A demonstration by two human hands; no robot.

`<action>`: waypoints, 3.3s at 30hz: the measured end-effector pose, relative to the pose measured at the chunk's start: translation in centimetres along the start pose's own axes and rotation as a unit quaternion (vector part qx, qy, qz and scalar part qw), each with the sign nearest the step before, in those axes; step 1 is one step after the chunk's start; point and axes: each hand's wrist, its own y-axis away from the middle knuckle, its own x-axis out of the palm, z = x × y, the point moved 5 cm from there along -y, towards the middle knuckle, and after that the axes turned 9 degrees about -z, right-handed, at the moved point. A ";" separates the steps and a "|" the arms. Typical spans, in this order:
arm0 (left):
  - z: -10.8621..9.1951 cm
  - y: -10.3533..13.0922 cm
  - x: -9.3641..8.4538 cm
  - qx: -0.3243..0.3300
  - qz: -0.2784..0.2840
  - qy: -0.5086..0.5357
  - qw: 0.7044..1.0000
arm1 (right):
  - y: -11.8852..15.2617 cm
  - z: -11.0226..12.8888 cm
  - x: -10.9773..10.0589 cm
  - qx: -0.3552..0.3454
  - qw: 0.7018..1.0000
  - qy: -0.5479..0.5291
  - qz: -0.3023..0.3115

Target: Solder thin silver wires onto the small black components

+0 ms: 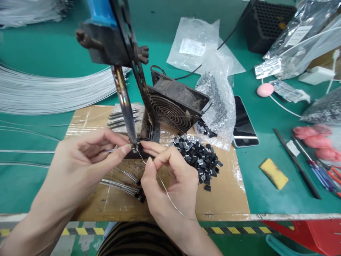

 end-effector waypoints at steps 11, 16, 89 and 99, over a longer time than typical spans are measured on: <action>-0.1 0.0 0.0 0.002 -0.004 -0.022 1.000 | 0.1 0.1 0.0 0.006 1.000 0.003 -0.004; -0.1 0.3 -0.1 0.007 -0.009 -0.019 1.000 | 0.1 0.1 0.1 0.005 1.000 -0.001 -0.007; -0.6 0.7 -0.1 0.049 -0.017 -0.033 0.998 | 0.6 0.3 0.4 -0.071 0.996 0.029 -0.038; -0.6 0.5 0.1 0.040 -0.011 -0.039 0.998 | 0.5 0.2 0.4 -0.071 0.996 0.042 -0.038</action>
